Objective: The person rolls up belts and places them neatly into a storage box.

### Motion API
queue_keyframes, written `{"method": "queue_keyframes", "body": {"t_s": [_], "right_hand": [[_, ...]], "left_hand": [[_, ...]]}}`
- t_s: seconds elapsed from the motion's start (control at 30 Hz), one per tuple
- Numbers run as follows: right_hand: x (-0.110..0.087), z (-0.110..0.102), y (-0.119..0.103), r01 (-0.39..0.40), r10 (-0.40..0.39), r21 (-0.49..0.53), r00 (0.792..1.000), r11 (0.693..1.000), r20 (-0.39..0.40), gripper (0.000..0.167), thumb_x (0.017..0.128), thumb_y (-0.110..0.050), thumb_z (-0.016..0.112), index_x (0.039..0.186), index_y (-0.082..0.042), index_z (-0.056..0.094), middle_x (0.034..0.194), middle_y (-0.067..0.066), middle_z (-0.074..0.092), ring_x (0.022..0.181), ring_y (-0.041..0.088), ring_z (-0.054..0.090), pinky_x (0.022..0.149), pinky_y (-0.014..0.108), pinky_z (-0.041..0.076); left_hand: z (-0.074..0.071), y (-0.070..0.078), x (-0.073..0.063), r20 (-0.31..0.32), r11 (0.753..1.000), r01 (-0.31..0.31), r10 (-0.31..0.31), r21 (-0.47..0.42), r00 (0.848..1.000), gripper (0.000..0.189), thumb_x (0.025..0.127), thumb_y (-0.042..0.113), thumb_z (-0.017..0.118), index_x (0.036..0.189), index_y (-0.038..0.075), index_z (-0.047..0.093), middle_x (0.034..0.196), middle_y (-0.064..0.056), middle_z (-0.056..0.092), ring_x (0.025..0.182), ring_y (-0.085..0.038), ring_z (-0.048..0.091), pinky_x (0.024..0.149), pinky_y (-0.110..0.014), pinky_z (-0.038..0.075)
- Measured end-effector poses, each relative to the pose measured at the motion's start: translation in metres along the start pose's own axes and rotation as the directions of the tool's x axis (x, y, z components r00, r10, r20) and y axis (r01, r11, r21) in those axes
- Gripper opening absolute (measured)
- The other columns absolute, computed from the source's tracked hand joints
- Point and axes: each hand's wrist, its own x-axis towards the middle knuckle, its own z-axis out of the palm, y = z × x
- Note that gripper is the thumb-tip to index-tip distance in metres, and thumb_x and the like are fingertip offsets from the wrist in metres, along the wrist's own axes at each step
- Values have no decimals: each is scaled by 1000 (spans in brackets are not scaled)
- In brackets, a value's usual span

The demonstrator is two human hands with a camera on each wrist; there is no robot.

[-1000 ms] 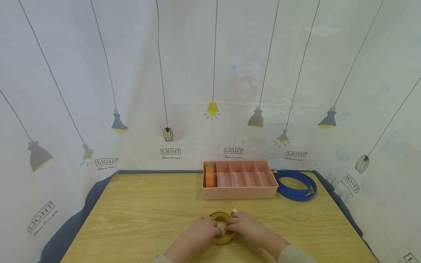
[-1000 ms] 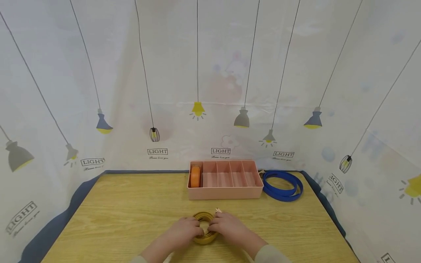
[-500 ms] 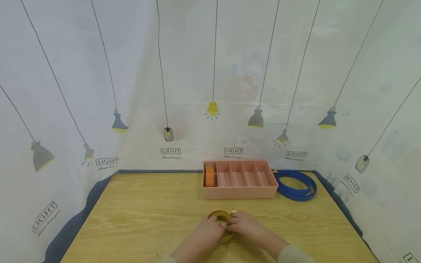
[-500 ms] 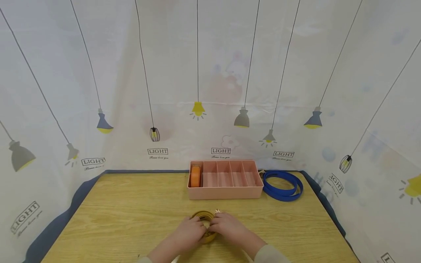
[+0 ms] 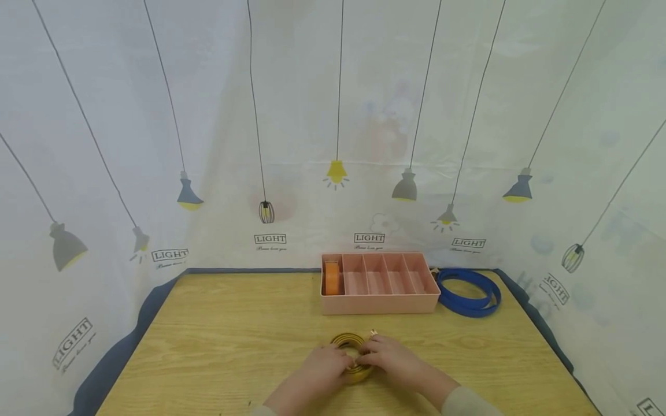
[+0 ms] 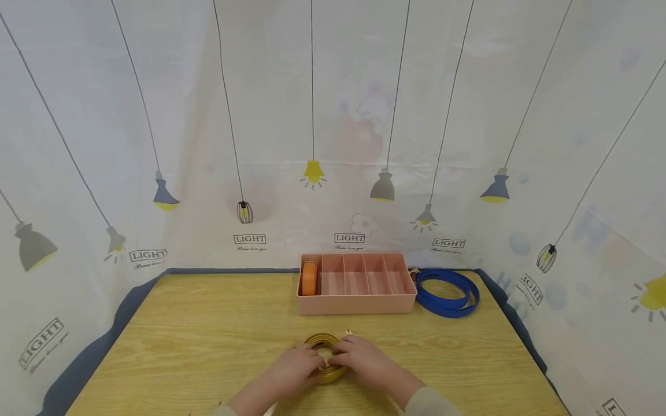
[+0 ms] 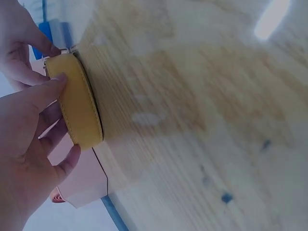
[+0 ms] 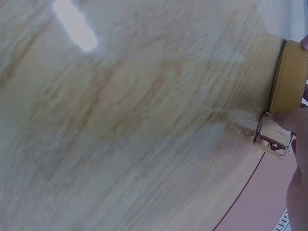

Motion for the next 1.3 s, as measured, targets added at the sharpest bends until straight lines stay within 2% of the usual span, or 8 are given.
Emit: {"method": "queue_keyframes", "body": {"t_s": [0.27, 0.53, 0.7, 0.83, 1.0, 1.17, 1.23, 1.3], "right_hand": [[6, -1, 1, 78, -83, -67, 993, 995, -85, 26, 84, -2, 68, 102, -19, 74, 100, -8, 67, 95, 11, 56, 89, 29, 47], [10, 0, 3, 110, -126, -141, 986, 984, -111, 23, 82, -4, 69, 98, -19, 74, 96, -10, 68, 91, 10, 57, 87, 28, 47], [7, 3, 4, 56, -72, -135, 990, 989, -118, 25, 81, -3, 71, 101, -17, 73, 104, -6, 67, 100, 14, 57, 92, 33, 47], [2, 2, 7, -69, 57, -82, 988, 994, -145, 33, 76, -9, 80, 107, -15, 72, 116, 1, 62, 107, 20, 55, 94, 41, 45], [-1, 1, 12, -202, 186, -63, 961, 977, -203, 40, 75, -22, 83, 112, -13, 68, 116, 3, 61, 108, 23, 55, 95, 46, 44], [-3, 0, 13, -266, 241, -38, 917, 963, -318, 48, 76, -24, 84, 118, -10, 66, 116, 6, 62, 106, 24, 58, 92, 46, 48], [-3, -1, 11, -274, 239, -31, 883, 961, -405, 47, 73, -22, 86, 113, -8, 66, 112, 7, 62, 101, 24, 60, 86, 44, 51], [-1, -3, 9, -275, 226, -26, 839, 961, -496, 41, 71, -18, 87, 106, -7, 67, 105, 7, 62, 94, 23, 61, 79, 40, 53]], "left_hand": [[0, 3, 2, 26, 1000, 16, -16, 2, 1000, 9, 85, 26, 72, 93, 24, 70, 93, 12, 65, 97, -13, 58, 91, -54, 44], [-1, 20, 8, 26, 987, 88, -92, 136, 995, 30, 84, 49, 70, 94, 20, 67, 88, 6, 66, 86, -17, 62, 87, -49, 45], [-4, 24, 10, 44, 978, 109, -118, 176, 992, 22, 91, 40, 64, 101, 21, 70, 93, 6, 67, 89, -16, 63, 88, -45, 47], [-5, 22, 10, 54, 983, 103, -112, 150, 992, 21, 90, 39, 66, 100, 20, 69, 93, 6, 67, 89, -16, 64, 90, -47, 47], [-7, 19, 10, 30, 990, 131, -133, 50, 991, 16, 92, 36, 64, 95, 20, 67, 90, 6, 67, 89, -16, 65, 90, -50, 47], [-9, 12, 7, -54, 976, 184, -191, -113, 980, 16, 90, 31, 66, 98, 17, 70, 87, 7, 67, 81, -12, 64, 76, -38, 50], [-11, 11, 7, -79, 956, 202, -223, -214, 972, 17, 90, 29, 67, 97, 14, 70, 84, 7, 66, 75, -10, 61, 68, -34, 49], [-12, 10, 6, -78, 905, 222, -267, -362, 961, 18, 92, 28, 66, 97, 11, 69, 83, 7, 64, 71, -9, 58, 65, -32, 49]]}}
